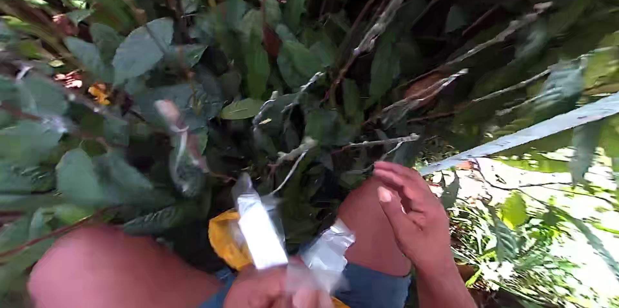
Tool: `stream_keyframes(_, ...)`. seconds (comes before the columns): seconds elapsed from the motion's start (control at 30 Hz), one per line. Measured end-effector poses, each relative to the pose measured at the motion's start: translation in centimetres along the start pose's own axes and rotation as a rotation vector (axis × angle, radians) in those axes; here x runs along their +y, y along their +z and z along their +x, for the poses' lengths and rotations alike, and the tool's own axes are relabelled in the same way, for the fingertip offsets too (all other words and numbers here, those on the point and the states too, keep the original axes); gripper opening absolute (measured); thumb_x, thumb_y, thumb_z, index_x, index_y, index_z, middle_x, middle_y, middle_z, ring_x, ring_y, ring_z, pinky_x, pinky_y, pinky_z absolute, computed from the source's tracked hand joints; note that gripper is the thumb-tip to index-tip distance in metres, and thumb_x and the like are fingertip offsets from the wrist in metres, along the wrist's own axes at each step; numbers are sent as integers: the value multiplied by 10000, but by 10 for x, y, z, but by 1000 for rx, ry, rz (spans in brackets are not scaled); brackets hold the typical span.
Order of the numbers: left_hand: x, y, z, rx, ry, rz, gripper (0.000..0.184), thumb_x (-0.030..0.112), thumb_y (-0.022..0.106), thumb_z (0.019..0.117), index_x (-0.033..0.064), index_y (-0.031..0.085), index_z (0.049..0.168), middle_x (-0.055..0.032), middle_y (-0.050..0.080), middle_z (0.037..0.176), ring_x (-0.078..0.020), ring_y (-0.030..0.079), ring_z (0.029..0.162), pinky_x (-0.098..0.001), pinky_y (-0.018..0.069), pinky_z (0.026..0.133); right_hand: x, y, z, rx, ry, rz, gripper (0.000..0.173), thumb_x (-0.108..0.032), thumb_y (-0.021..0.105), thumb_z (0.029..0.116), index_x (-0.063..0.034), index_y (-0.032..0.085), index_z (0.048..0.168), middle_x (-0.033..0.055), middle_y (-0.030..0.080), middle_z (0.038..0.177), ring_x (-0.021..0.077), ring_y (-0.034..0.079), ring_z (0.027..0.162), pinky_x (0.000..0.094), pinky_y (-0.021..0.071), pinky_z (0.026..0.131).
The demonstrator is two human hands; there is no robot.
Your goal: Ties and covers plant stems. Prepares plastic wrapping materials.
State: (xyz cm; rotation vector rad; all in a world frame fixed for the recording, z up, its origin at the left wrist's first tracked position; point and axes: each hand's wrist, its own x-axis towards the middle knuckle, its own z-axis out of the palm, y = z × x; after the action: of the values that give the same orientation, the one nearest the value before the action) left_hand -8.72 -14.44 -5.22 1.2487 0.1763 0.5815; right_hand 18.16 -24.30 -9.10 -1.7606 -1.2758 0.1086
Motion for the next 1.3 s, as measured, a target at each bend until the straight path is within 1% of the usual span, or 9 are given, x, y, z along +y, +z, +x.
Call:
stream_keyframes(0.1,-30,-15,-16,248,-164,-220,299,247,484,1091,106,734,1009,-25,762,926,-167,755,827,-393,652,788,-32,36,-17,-251,-15,389,361,-431,573,1046,-131,735,1166,-6,737,1123,75,694,1021,276,602,878)
stream_keyframes(0.23,-57,-27,-27,319,-136,-217,268,217,525,1075,62,733,1007,-39,756,912,-153,752,811,-354,652,765,-54,79,-40,-503,138,680,376,-413,657,996,-95,729,1184,4,705,1099,39,664,916,212,585,777)
stream_keyframes(0.4,-81,-47,-34,218,-73,208,251,202,537,1066,53,723,986,25,734,867,-61,716,811,-288,627,778,-67,101,-35,-364,329,763,151,-192,686,975,-78,781,1008,-17,691,993,17,632,792,170,550,664)
stream_keyframes(0.63,-82,-54,-43,339,-175,-27,264,167,496,1075,65,716,971,-4,749,907,-147,751,823,-364,652,809,-48,98,-23,-197,358,705,173,-179,608,1016,-57,669,1123,-20,686,939,42,636,749,204,559,662)
stream_keyframes(0.77,-84,-60,-40,441,-156,-154,240,208,562,1052,78,723,929,-34,749,846,-167,753,762,-372,656,757,-46,109,-46,-272,23,437,286,-218,691,980,-80,682,1230,27,667,1094,37,647,834,197,581,704)
stream_keyframes(0.9,-80,-64,-31,580,-236,-360,242,208,584,1028,58,710,886,-70,718,749,-141,704,607,-295,623,591,-40,123,-52,-224,-513,77,306,-251,625,1026,-367,602,1309,21,544,1250,137,575,1117,285,522,946)
stream_keyframes(1.03,-81,-63,-24,624,-322,-341,228,186,613,998,68,710,829,-25,666,688,-61,626,595,-220,549,582,-42,128,-51,-324,-731,-45,205,-235,609,1026,-346,668,1188,-32,580,1295,176,545,1125,341,465,973)
stream_keyframes(1.17,-90,-64,-19,630,-370,-314,241,159,556,1024,47,670,843,-28,641,651,-68,589,513,-214,522,491,-49,127,-49,-370,-464,516,70,-140,662,1004,-119,728,1006,23,677,1104,108,614,1004,230,526,882)
stream_keyframes(1.3,-94,-71,-19,751,-390,-250,304,159,486,1079,32,643,851,-31,642,676,-74,585,497,-204,519,465,-51,99,-36,-377,40,1253,167,-183,615,1034,-157,729,1153,29,732,1177,53,711,777,189,597,615)
